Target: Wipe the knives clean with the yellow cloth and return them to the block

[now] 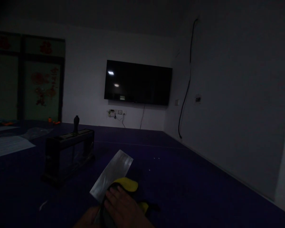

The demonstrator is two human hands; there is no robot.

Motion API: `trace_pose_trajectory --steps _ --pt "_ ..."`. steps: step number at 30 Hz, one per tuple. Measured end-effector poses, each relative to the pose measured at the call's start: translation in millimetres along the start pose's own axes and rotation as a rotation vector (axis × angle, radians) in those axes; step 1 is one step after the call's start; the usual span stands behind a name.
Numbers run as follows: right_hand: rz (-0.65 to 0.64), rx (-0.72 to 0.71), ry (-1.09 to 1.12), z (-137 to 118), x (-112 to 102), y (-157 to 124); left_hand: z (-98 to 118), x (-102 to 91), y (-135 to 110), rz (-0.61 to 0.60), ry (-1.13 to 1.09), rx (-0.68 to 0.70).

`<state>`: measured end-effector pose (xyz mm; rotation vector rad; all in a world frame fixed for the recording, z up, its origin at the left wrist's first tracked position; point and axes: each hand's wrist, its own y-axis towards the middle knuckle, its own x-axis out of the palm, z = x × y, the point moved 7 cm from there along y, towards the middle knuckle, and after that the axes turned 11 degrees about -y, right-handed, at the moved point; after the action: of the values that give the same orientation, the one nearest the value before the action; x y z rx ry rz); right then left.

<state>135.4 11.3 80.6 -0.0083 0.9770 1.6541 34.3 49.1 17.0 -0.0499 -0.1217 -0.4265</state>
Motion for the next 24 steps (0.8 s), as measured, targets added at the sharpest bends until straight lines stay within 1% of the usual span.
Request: trace_pose_trajectory --steps 3,5,10,14,16,19,22,24 --pt "-0.039 0.046 0.027 4.7 9.7 -6.2 -2.9 0.2 12.2 -0.005 -0.012 0.039" --pt "-0.045 0.074 0.045 8.7 12.0 -8.4 -6.1 -1.3 16.3 -0.012 -0.026 0.053" --pt "-0.082 0.165 0.036 18.7 12.0 -9.5 -15.4 -2.5 17.3 -0.060 -0.033 0.026" --pt "-0.083 0.251 -0.002 27.5 16.4 -15.8 -15.3 -0.7 15.1 -0.089 -0.028 0.021" --pt "-0.083 0.302 -0.019 33.9 21.4 -22.2 -14.3 -0.5 14.1 -0.094 -0.015 0.003" --pt "-0.104 0.403 -0.006 45.6 30.1 -34.0 -13.1 1.8 12.1 -0.141 0.027 -0.036" --pt "-0.128 0.512 0.051 54.9 35.9 -44.1 -9.8 1.8 10.1 -0.148 0.069 -0.025" --pt "-0.120 0.600 0.077 59.8 36.3 -48.6 -7.3 2.9 8.5 -0.155 0.092 -0.005"
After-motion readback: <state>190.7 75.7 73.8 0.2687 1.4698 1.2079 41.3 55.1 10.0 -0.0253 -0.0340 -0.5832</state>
